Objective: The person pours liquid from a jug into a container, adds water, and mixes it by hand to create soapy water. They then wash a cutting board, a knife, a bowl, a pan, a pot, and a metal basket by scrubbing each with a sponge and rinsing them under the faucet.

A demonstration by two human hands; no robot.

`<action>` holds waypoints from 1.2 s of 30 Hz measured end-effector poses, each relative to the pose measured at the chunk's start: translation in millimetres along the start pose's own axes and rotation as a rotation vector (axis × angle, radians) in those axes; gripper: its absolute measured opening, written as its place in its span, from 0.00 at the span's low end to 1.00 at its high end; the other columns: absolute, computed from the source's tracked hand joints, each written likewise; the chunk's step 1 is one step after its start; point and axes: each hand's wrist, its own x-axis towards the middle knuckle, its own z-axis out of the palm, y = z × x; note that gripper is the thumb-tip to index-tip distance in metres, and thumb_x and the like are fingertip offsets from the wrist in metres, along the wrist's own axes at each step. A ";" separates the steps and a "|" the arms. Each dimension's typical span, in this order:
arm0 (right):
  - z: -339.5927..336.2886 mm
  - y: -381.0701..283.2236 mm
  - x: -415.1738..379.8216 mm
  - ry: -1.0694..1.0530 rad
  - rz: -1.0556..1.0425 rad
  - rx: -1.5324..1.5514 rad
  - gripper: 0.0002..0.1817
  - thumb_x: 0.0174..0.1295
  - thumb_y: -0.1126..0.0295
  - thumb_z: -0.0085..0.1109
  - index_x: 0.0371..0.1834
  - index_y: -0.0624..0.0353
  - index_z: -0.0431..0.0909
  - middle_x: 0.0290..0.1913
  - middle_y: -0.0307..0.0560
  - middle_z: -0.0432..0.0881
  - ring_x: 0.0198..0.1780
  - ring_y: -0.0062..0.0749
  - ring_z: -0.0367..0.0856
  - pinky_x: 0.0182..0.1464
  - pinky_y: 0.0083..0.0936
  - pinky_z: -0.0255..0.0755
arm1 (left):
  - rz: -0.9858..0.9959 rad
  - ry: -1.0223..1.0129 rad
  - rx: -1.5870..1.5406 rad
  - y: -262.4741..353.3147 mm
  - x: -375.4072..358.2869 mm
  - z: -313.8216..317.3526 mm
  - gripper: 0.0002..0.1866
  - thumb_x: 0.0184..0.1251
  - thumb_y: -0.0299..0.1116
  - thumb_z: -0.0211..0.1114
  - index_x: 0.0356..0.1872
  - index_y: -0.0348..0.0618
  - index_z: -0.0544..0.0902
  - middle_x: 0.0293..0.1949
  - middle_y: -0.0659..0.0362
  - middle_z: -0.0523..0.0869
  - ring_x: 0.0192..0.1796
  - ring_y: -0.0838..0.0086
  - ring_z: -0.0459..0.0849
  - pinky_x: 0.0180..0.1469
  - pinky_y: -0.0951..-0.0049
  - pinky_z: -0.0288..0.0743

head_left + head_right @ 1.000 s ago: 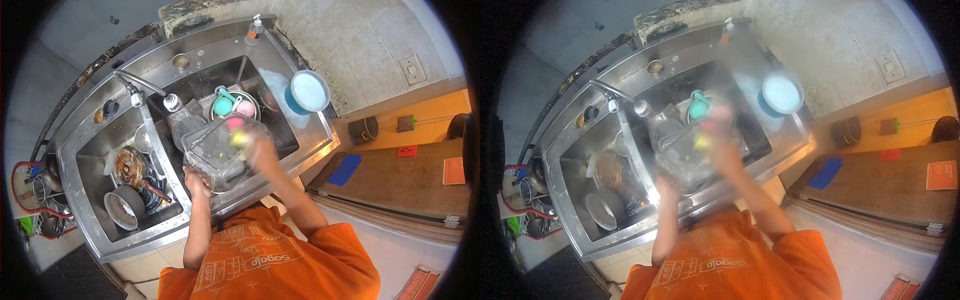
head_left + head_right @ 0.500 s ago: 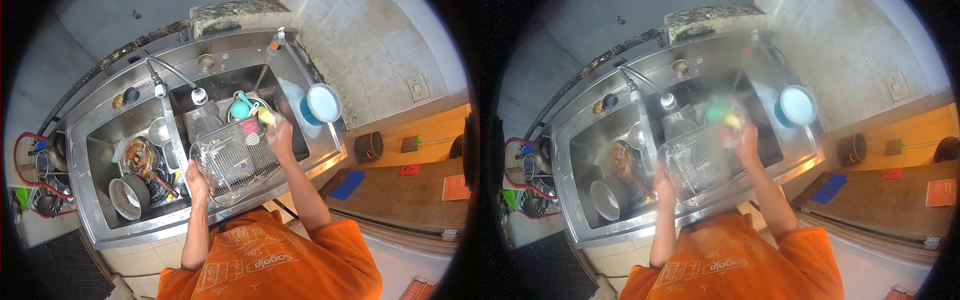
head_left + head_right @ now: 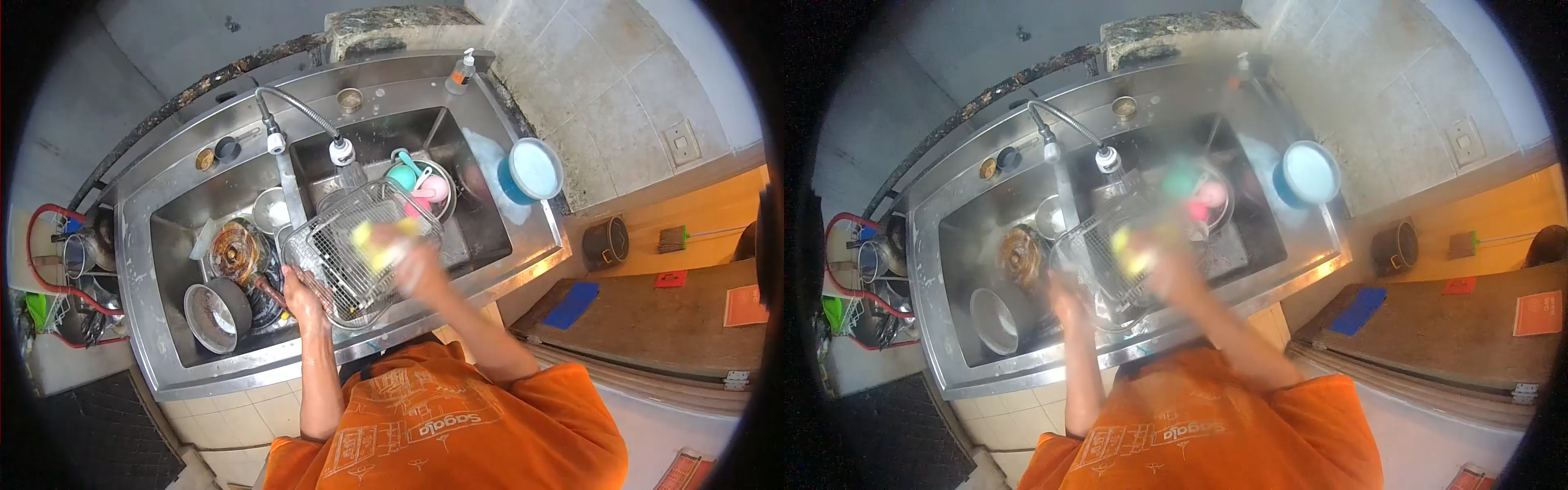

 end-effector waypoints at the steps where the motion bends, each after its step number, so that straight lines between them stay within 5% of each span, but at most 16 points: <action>1: 35.2 1.9 -22.6 0.018 -0.193 -0.063 0.19 0.59 0.79 0.41 0.49 0.61 0.79 0.52 0.55 0.80 0.56 0.41 0.78 0.63 0.33 0.66 | -0.053 -0.017 -0.031 -0.1 -0.9 -0.9 0.18 0.76 0.47 0.42 0.28 0.49 0.70 0.18 0.67 0.70 0.16 0.79 0.68 0.19 0.75 0.65; 4: 33.5 -18.2 -37.7 -0.251 -0.577 -0.121 0.17 0.64 0.69 0.44 0.50 0.61 0.79 0.58 0.52 0.76 0.64 0.44 0.70 0.70 0.39 0.55 | -0.010 0.148 -0.133 -8.9 18.3 -12.7 0.19 0.75 0.49 0.43 0.23 0.53 0.65 0.13 0.69 0.62 0.09 0.80 0.57 0.10 0.76 0.53; 7: 15.8 34.3 -27.3 0.075 -0.337 -0.131 0.17 0.61 0.70 0.47 0.50 0.61 0.79 0.59 0.49 0.76 0.64 0.43 0.70 0.70 0.40 0.57 | -0.051 0.094 -0.267 6.1 6.6 -28.5 0.20 0.74 0.52 0.42 0.22 0.54 0.62 0.12 0.68 0.59 0.08 0.79 0.54 0.08 0.77 0.50; 10: 51.8 -29.0 -27.2 -0.068 -0.314 -0.146 0.17 0.58 0.71 0.47 0.49 0.61 0.80 0.56 0.49 0.78 0.62 0.40 0.73 0.69 0.38 0.59 | -0.129 0.135 -0.325 -9.3 15.7 -46.5 0.21 0.74 0.52 0.42 0.22 0.53 0.62 0.11 0.68 0.58 0.08 0.79 0.55 0.08 0.78 0.51; 12: 67.5 -43.3 -42.5 -0.293 -0.675 -0.186 0.17 0.57 0.71 0.48 0.47 0.59 0.81 0.58 0.48 0.77 0.62 0.38 0.73 0.66 0.36 0.62 | -0.092 -0.009 -0.411 -56.4 62.7 -89.0 0.21 0.75 0.52 0.41 0.23 0.53 0.64 0.12 0.68 0.58 0.09 0.79 0.55 0.09 0.79 0.52; 14: 48.0 -21.2 -25.0 -0.293 -0.565 0.011 0.16 0.57 0.70 0.50 0.47 0.58 0.81 0.56 0.48 0.78 0.59 0.38 0.75 0.63 0.37 0.66 | -0.085 0.179 -0.353 -22.5 41.7 -79.4 0.21 0.75 0.51 0.39 0.25 0.53 0.68 0.12 0.69 0.59 0.10 0.81 0.55 0.10 0.81 0.53; 15: 41.3 14.0 -14.0 -0.232 -0.448 -0.304 0.16 0.58 0.67 0.53 0.48 0.59 0.79 0.52 0.50 0.79 0.54 0.40 0.78 0.59 0.36 0.70 | -0.177 0.131 -0.557 -6.4 34.8 -80.6 0.21 0.75 0.52 0.38 0.26 0.53 0.69 0.12 0.70 0.58 0.10 0.82 0.54 0.10 0.81 0.52; 16: 29.0 17.4 -7.3 0.010 -0.066 -0.101 0.18 0.60 0.65 0.54 0.51 0.62 0.76 0.51 0.50 0.79 0.53 0.40 0.77 0.57 0.35 0.71 | -0.270 0.091 -0.762 -0.1 28.8 -88.4 0.21 0.76 0.52 0.38 0.28 0.53 0.71 0.12 0.70 0.58 0.10 0.83 0.54 0.10 0.81 0.51; 20: 72.5 0.6 5.9 0.219 -0.118 0.414 0.20 0.65 0.65 0.48 0.55 0.68 0.72 0.54 0.49 0.78 0.57 0.38 0.74 0.60 0.36 0.68 | -0.217 0.355 -0.443 25.7 1.3 -67.3 0.23 0.74 0.56 0.38 0.27 0.52 0.68 0.12 0.70 0.59 0.10 0.82 0.53 0.08 0.80 0.48; 22: 116.0 -39.6 -22.5 -0.017 -0.209 0.127 0.18 0.62 0.64 0.53 0.52 0.61 0.77 0.53 0.51 0.80 0.59 0.43 0.75 0.66 0.37 0.63 | -0.002 0.345 -0.521 25.4 -2.1 -53.2 0.23 0.76 0.52 0.37 0.23 0.52 0.65 0.12 0.68 0.59 0.11 0.80 0.55 0.10 0.78 0.49; 24: 109.1 -52.1 -29.6 -0.179 -0.728 -0.259 0.13 0.61 0.69 0.51 0.44 0.58 0.82 0.52 0.49 0.81 0.59 0.38 0.76 0.67 0.37 0.61 | -0.008 0.467 -0.554 0.7 47.0 -78.4 0.22 0.76 0.51 0.38 0.22 0.52 0.63 0.13 0.68 0.59 0.11 0.80 0.56 0.10 0.79 0.49; 29: 49.4 24.3 52.0 0.184 -0.337 -0.182 0.15 0.58 0.72 0.45 0.45 0.66 0.78 0.52 0.58 0.78 0.60 0.44 0.73 0.65 0.33 0.61 | -0.098 0.209 -0.517 30.2 -4.2 -87.9 0.21 0.75 0.52 0.39 0.23 0.52 0.62 0.13 0.68 0.60 0.10 0.80 0.55 0.09 0.79 0.49; 32: 45.2 79.2 66.2 0.064 -0.056 -0.156 0.16 0.55 0.79 0.43 0.45 0.66 0.77 0.46 0.53 0.80 0.53 0.37 0.77 0.57 0.25 0.67 | -0.092 0.207 -0.448 31.3 -10.7 -98.1 0.22 0.75 0.53 0.40 0.22 0.52 0.62 0.13 0.68 0.62 0.08 0.80 0.55 0.07 0.77 0.48; 34: 49.9 72.3 71.9 -0.043 0.603 0.239 0.19 0.51 0.84 0.41 0.46 0.67 0.76 0.40 0.45 0.81 0.42 0.28 0.78 0.45 0.18 0.70 | 0.264 0.166 -0.096 35.2 -17.8 -106.1 0.22 0.75 0.53 0.41 0.22 0.52 0.62 0.13 0.67 0.63 0.09 0.81 0.57 0.09 0.78 0.50; 35: 63.0 65.0 66.1 0.122 0.546 0.499 0.17 0.52 0.84 0.44 0.44 0.66 0.77 0.36 0.41 0.80 0.37 0.23 0.74 0.38 0.18 0.67 | 0.905 0.253 0.483 24.7 -3.0 -118.2 0.21 0.74 0.50 0.45 0.22 0.50 0.67 0.12 0.65 0.64 0.09 0.78 0.59 0.13 0.77 0.55; 36: 74.6 63.3 68.3 0.116 0.550 0.495 0.17 0.52 0.84 0.44 0.44 0.66 0.77 0.36 0.41 0.80 0.37 0.23 0.74 0.38 0.18 0.67 | 0.898 0.258 0.482 8.9 5.4 -130.7 0.21 0.74 0.50 0.45 0.22 0.50 0.67 0.12 0.65 0.64 0.09 0.78 0.59 0.13 0.77 0.55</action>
